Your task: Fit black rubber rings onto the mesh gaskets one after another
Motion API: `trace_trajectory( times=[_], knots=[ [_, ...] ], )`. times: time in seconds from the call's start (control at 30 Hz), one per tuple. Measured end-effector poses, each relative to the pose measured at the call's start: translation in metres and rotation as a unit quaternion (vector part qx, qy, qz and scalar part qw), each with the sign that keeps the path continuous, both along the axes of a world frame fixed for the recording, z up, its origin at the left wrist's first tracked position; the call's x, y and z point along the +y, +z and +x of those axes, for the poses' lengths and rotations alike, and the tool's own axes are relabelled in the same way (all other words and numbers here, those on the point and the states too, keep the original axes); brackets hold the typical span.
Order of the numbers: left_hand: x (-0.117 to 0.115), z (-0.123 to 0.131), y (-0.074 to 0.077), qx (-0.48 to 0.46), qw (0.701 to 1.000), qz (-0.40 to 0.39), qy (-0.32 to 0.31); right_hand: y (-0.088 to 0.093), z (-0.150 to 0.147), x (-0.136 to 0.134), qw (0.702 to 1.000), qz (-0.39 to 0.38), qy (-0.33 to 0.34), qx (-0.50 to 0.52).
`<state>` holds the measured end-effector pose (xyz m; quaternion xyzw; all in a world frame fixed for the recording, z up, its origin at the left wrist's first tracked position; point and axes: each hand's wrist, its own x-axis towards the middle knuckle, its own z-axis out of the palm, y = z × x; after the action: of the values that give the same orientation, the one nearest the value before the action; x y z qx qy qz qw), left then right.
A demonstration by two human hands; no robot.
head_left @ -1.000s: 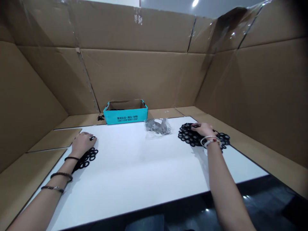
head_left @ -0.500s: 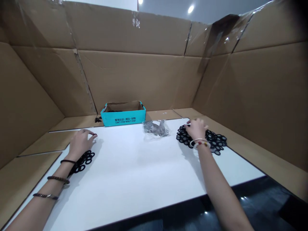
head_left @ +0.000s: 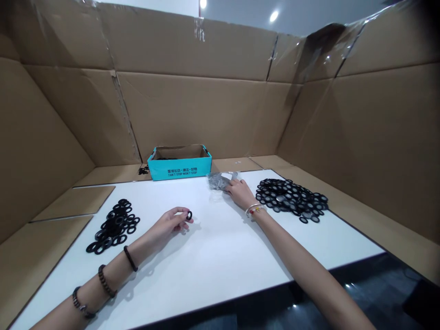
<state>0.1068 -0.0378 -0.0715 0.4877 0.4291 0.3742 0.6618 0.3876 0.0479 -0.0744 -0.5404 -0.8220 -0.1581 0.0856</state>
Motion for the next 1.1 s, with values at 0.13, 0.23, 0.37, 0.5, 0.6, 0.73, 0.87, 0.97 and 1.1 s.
trace_trajectory(
  times=[0.13, 0.23, 0.37, 0.5, 0.6, 0.73, 0.87, 0.97, 1.1],
  knots=[
    [0.004, -0.006, -0.003, -0.011, 1.0, -0.016, 0.0, -0.003, 0.001, 0.004, 1.0, -0.005, 0.008, -0.002],
    [0.004, -0.005, -0.002, -0.008, 1.0, -0.019, -0.002, -0.004, 0.002, 0.006, 1.0, -0.001, 0.009, 0.003],
    [-0.003, 0.001, 0.008, -0.004, 1.0, -0.024, 0.015, -0.006, 0.004, 0.009, 1.0, 0.0, 0.011, 0.02],
    [-0.008, 0.005, 0.016, 0.002, 0.999, -0.028, 0.023, -0.007, 0.006, 0.011, 0.999, -0.001, 0.014, 0.05],
    [-0.008, 0.004, 0.016, 0.002, 0.999, -0.032, 0.023, -0.003, 0.007, 0.008, 0.996, 0.001, 0.012, 0.087],
    [-0.006, 0.003, 0.013, -0.003, 0.999, -0.025, 0.022, 0.007, 0.0, -0.002, 0.988, 0.017, 0.005, 0.155],
    [-0.004, 0.003, 0.006, -0.01, 0.999, -0.015, 0.038, 0.014, -0.026, -0.023, 0.941, -0.059, 0.056, 0.328],
    [-0.001, 0.004, 0.0, -0.018, 0.998, -0.026, 0.054, 0.014, -0.053, -0.043, 0.86, -0.191, 0.122, 0.457],
    [-0.001, 0.006, -0.002, -0.029, 0.998, -0.028, 0.057, 0.011, -0.081, -0.066, 0.732, -0.34, 0.145, 0.572]
  ],
)
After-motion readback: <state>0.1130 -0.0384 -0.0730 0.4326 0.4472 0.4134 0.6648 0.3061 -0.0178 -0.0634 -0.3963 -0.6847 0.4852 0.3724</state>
